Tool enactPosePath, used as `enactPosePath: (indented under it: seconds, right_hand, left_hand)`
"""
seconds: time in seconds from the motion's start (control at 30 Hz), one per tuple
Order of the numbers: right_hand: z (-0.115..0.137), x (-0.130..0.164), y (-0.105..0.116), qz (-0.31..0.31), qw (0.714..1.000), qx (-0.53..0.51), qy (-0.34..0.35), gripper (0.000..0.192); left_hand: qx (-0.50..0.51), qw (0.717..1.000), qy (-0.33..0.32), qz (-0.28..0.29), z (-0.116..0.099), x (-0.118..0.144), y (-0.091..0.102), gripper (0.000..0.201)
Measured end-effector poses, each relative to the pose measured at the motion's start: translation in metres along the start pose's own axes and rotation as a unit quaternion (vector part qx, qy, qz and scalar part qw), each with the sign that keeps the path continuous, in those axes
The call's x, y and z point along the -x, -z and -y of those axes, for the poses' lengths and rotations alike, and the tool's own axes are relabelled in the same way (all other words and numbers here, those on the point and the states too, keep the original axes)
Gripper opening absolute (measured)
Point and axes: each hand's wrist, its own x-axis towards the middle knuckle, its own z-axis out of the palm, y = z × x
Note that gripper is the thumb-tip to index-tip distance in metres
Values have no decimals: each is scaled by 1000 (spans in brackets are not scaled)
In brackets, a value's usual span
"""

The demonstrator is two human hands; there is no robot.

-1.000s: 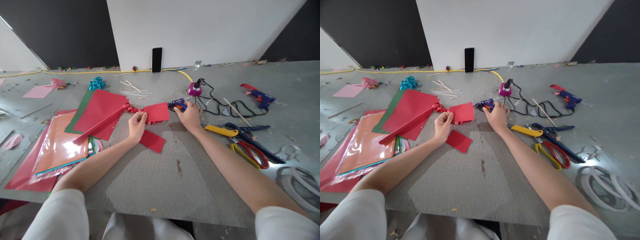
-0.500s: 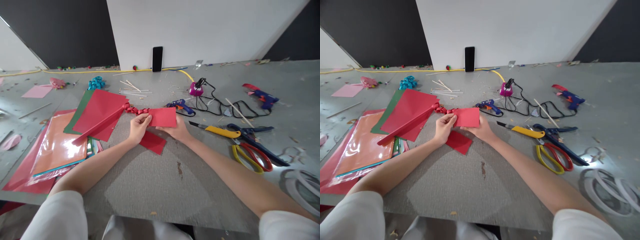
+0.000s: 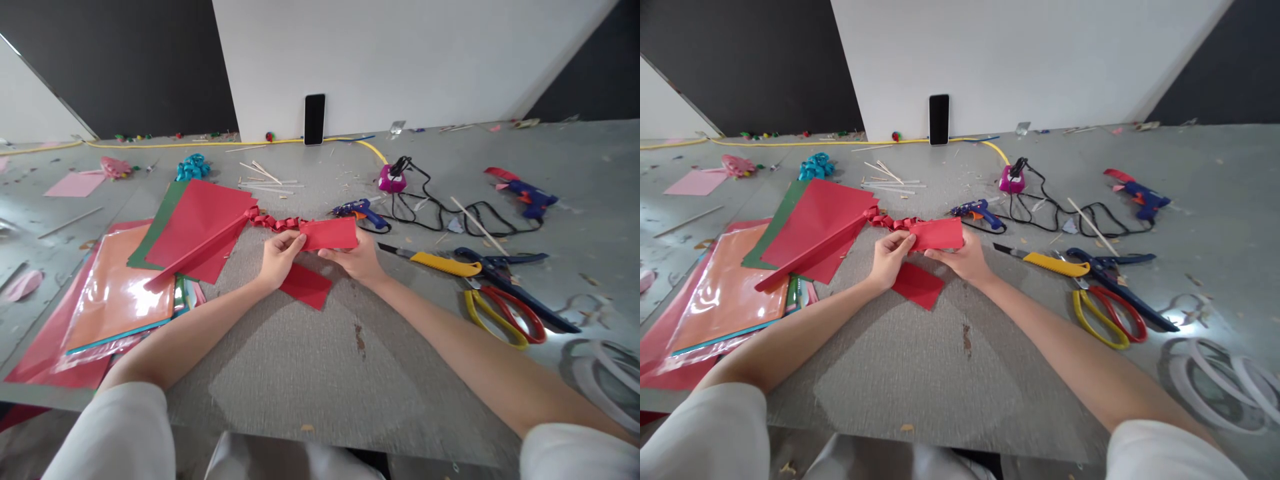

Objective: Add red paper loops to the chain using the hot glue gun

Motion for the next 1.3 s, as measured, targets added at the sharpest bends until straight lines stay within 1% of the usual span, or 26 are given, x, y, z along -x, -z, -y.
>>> enactPosePath:
  seconds: [0.13,0.3,0.5,0.57,0.7,0.83,1.03,1.17,1.3]
  right_hand:
    - [-4,-1,-2,-23,999,-34,-10,49]
    - [-7,-1,-2,-47,998,-46,-5,43]
    - [-12,-2,-1,-63,998,-26,-14,46]
    - [-13,-3,-2,-62,998,-29,-13,46]
    - [-14,-4,-1,-51,998,-38,-24,45]
    - [-12,-3,1,-44,997,-43,-39,43]
    - [-9,-2,-2,-40,996,-56,-54,44]
    - [-10,-2,-3,-42,996,-53,-53,43]
    - [-11,-1,-3,-36,997,-46,-53,41]
  left_hand:
    - [-11,999,-3,29,-4,2,-1,45]
    - [-16,999,-5,38,-6,3,-1,46]
    - [-29,998,-22,47,-5,2,0,56]
    - [-18,998,-23,51,-4,2,0,60]
    - [-11,997,-35,66,0,2,-1,61]
    - [-46,994,-55,82,5,3,-3,55]
    - [-106,992,-57,47,6,4,-2,42]
    - [-111,991,-54,47,5,5,-1,37]
    - [-119,991,-52,46,6,5,-1,36]
